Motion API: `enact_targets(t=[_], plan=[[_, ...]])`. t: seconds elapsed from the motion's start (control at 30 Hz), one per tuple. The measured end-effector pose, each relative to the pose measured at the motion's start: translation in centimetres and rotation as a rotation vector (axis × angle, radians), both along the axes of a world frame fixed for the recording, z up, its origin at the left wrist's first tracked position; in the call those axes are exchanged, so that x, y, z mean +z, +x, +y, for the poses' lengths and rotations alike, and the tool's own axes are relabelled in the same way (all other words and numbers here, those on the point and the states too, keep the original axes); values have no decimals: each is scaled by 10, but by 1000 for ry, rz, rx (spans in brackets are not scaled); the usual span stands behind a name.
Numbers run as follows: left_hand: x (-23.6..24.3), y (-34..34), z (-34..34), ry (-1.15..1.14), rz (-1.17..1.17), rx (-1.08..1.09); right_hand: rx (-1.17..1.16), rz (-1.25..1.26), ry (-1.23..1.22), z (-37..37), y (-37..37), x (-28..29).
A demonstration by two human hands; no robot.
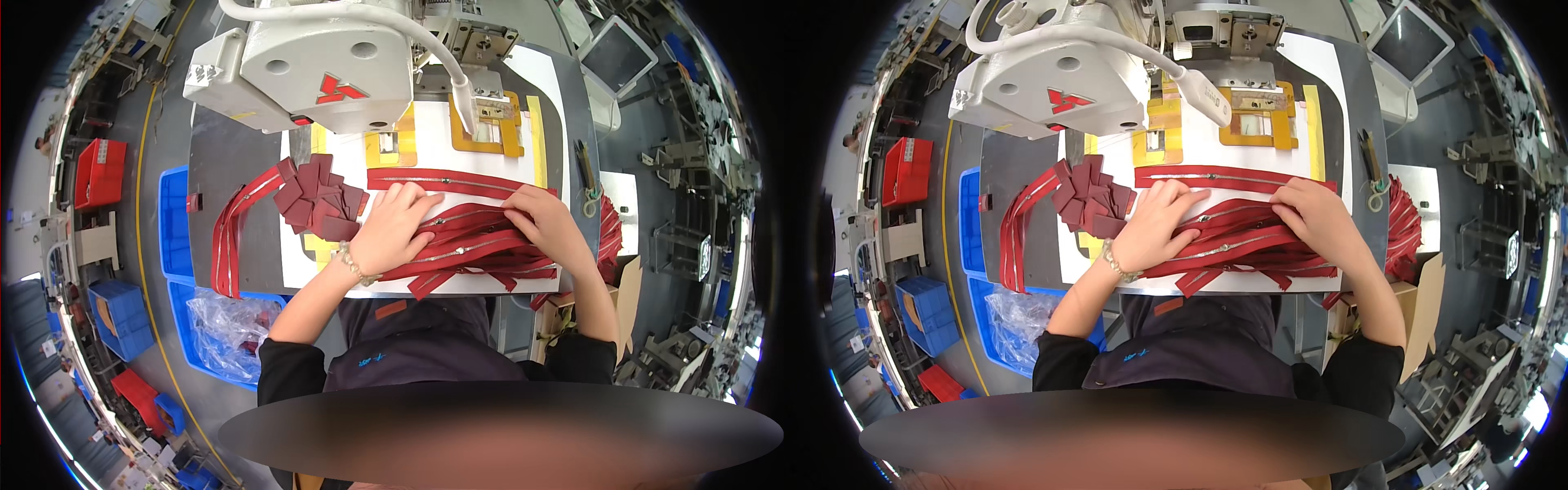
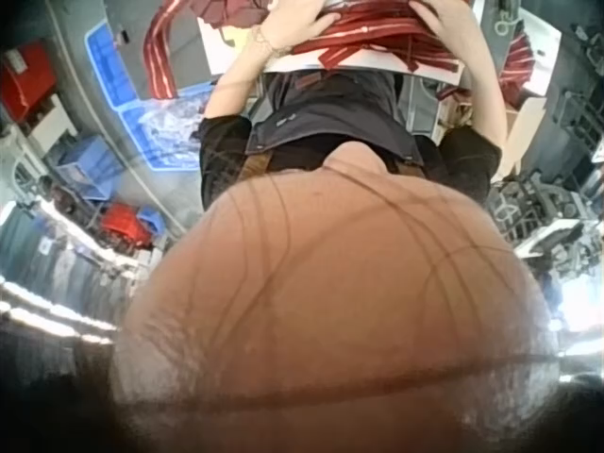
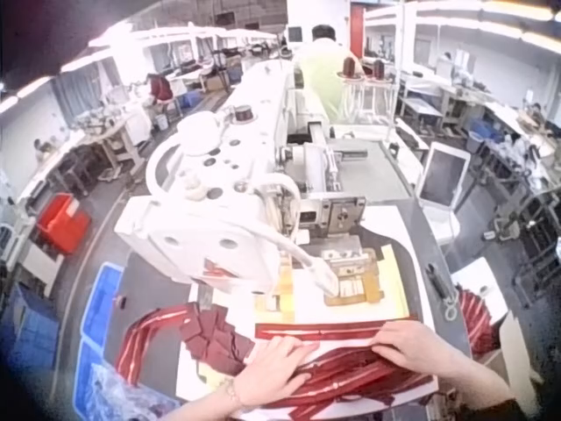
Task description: Operating an industrial sewing machine to process leather strips and zippers for bag or garment production.
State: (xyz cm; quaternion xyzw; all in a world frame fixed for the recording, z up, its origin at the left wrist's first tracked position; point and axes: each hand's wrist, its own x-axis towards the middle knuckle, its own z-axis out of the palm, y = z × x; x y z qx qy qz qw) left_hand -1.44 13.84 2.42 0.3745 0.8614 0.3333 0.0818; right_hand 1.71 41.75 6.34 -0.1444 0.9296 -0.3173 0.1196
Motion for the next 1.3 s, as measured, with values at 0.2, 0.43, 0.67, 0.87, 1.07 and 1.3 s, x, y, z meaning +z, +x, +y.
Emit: enact_targets(t=[0.2, 0.43, 0.67, 0.87, 1.07, 1.3], plan=[[-6, -14, 13, 42, -62, -133, -4, -3, -237, 1, -18, 6], [6, -32, 4, 230, -442, 37, -254, -237, -325, 17, -35, 0], [0, -40, -1, 42, 367, 279, -290, -18, 18, 18, -38, -9], [14, -19, 3, 220, -52, -182, 55, 140, -73, 20, -35, -2], [-5, -17, 5, 167, -73, -174, 284, -77, -75, 16, -35, -7], [9, -30, 0, 214, -356, 151, 22, -197, -320, 18, -42, -16]])
